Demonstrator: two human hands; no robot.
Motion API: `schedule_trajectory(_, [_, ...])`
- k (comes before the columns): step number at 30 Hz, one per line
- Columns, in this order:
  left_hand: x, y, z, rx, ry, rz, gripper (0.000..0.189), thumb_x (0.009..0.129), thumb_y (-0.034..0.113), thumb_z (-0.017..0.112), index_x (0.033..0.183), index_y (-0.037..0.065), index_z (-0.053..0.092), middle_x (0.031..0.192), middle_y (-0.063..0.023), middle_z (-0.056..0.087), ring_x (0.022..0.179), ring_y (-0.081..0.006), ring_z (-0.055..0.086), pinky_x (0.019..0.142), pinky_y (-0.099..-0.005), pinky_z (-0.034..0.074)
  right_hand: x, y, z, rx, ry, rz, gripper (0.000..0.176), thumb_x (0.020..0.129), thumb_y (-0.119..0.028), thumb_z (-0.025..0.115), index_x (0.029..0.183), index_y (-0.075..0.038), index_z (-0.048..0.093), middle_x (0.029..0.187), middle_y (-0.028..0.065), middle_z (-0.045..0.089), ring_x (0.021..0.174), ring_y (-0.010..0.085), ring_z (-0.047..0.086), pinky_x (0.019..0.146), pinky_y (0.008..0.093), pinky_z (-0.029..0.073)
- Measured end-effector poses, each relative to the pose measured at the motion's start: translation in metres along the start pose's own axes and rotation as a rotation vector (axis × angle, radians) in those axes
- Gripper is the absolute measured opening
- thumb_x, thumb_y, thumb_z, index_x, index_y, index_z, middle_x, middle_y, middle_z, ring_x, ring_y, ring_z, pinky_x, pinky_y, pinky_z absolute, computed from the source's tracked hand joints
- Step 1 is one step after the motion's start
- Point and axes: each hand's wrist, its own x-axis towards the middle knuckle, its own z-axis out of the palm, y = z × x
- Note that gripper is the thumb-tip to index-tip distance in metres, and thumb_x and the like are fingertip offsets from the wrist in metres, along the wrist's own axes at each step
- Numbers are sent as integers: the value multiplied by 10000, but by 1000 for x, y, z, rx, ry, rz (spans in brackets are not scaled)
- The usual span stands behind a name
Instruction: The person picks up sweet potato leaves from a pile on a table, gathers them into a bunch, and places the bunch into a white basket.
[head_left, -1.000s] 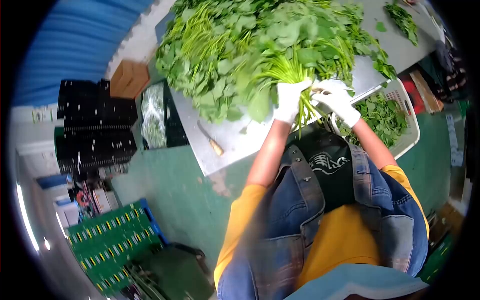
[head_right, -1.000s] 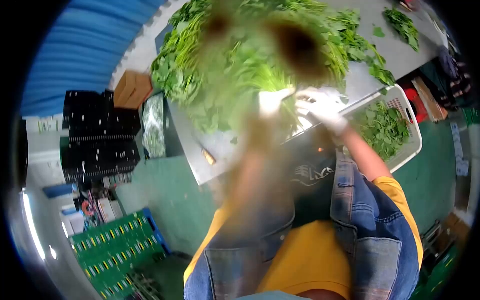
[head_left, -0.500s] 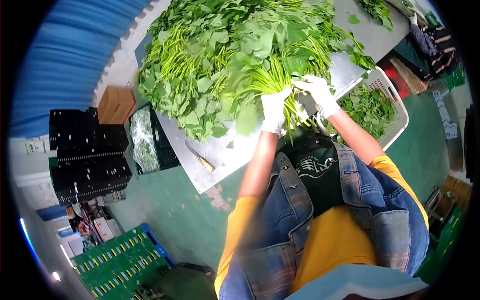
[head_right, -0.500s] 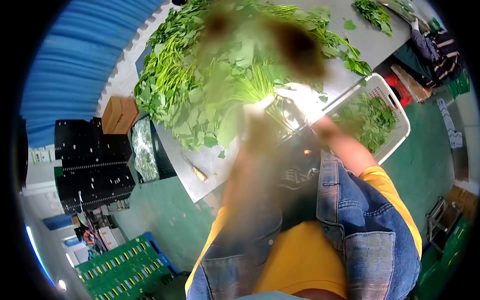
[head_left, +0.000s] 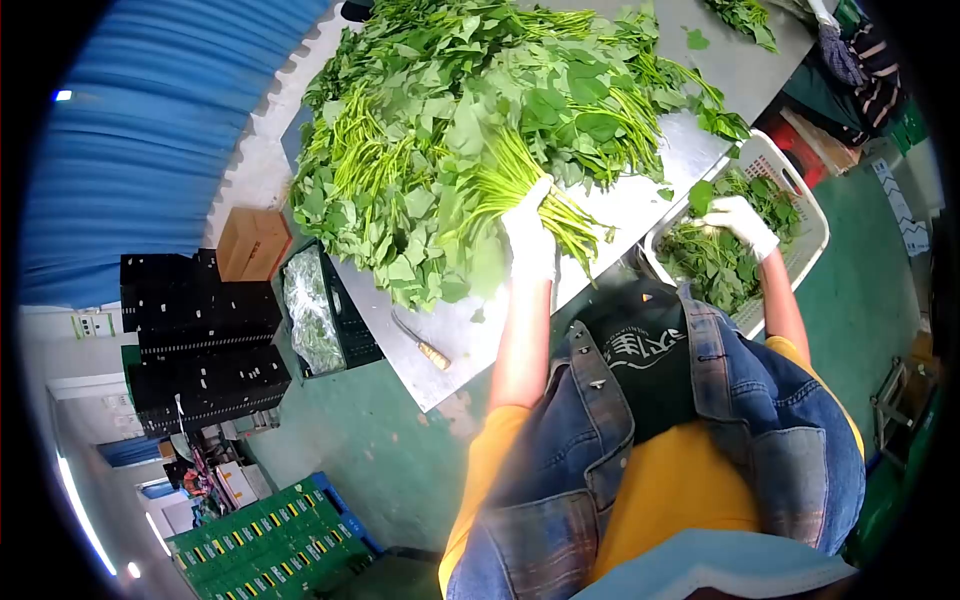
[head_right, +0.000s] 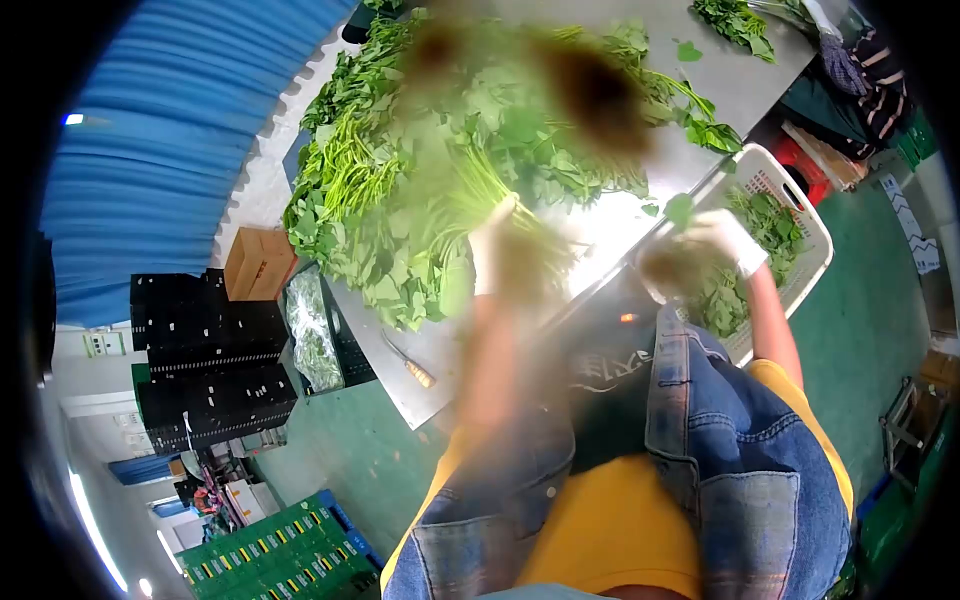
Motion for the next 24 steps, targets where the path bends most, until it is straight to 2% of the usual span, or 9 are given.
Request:
schedule_trajectory(3, [-19, 3, 16, 31, -23, 25, 268, 713, -54, 710, 968, -21, 634, 894, -73, 642, 750, -175, 603, 691, -291, 509, -4, 10, -4, -1123, 247, 440, 568, 709, -150, 716, 1223, 8, 533, 950, 148, 671, 798, 177, 659, 697, 347, 509])
schedule_trajectory(8, [-30, -20, 42, 38, -96, 24, 335, 703, -86, 706, 1017, -19, 610, 911, -71, 638, 766, -171, 608, 714, -287, 517, 33, -88, 30, 498, 131, -90, 362, 849, -217, 621, 1148, -14, 622, 1011, 86, 674, 869, 125, 609, 806, 274, 478])
schedule_trajectory(11, [-31, -30, 47, 93, -156, -18, 373, 702, -89, 705, 1052, -14, 598, 938, -74, 640, 781, -166, 612, 722, -285, 519, 65, -140, 54, 393, 141, -264, 273, 832, -201, 641, 1051, -41, 666, 905, 67, 674, 776, 111, 602, 706, 246, 474])
schedule_trajectory(13, [-35, -30, 45, 767, -268, 370, 376, 698, -87, 709, 1050, -13, 599, 952, -75, 642, 785, -161, 611, 718, -286, 518, 80, -146, 73, 263, 253, -320, 225, 812, -184, 662, 976, -29, 678, 836, 56, 662, 742, 105, 594, 672, 247, 467])
schedule_trajectory(18, [-52, -23, 43, 1121, -240, 635, 354, 707, -64, 714, 1041, -15, 608, 934, -64, 641, 764, -151, 606, 724, -284, 507, 66, -143, 78, 579, 164, -168, 168, 802, -167, 671, 814, 0, 664, 757, 77, 653, 663, 131, 595, 595, 270, 476])
schedule_trajectory(19, [-54, -17, 45, 1118, -227, 632, 354, 707, -64, 714, 1041, -15, 608, 934, -64, 641, 764, -151, 606, 724, -284, 507, 58, -142, 77, 675, 91, -76, 171, 798, -163, 679, 799, 7, 660, 724, 68, 642, 634, 127, 585, 574, 267, 473])
schedule_trajectory(21, [-50, -11, 47, 224, -64, 100, 347, 708, -71, 710, 1035, -14, 609, 930, -66, 641, 760, -159, 606, 721, -287, 507, 46, -127, 80, 691, 187, -60, 179, 847, -165, 629, 831, 12, 647, 744, 55, 630, 674, 119, 590, 600, 239, 470])
schedule_trajectory(22, [2, -41, -4, 497, -180, 367, 344, 706, -75, 708, 1030, -13, 610, 931, -69, 641, 764, -165, 604, 725, -290, 505, 40, -115, 75, 794, 195, -46, 176, 863, -163, 609, 861, 10, 644, 765, 51, 628, 697, 114, 591, 607, 231, 467])
schedule_trajectory(24, [-18, -16, 16, -9, -12, 117, 326, 710, -79, 703, 1015, -17, 610, 927, -75, 642, 775, -170, 603, 741, -295, 503, 74, -7, 66, 1448, 311, -118, 233, 914, -179, 551, 1072, -9, 572, 819, 29, 606, 740, 116, 583, 654, 246, 491])
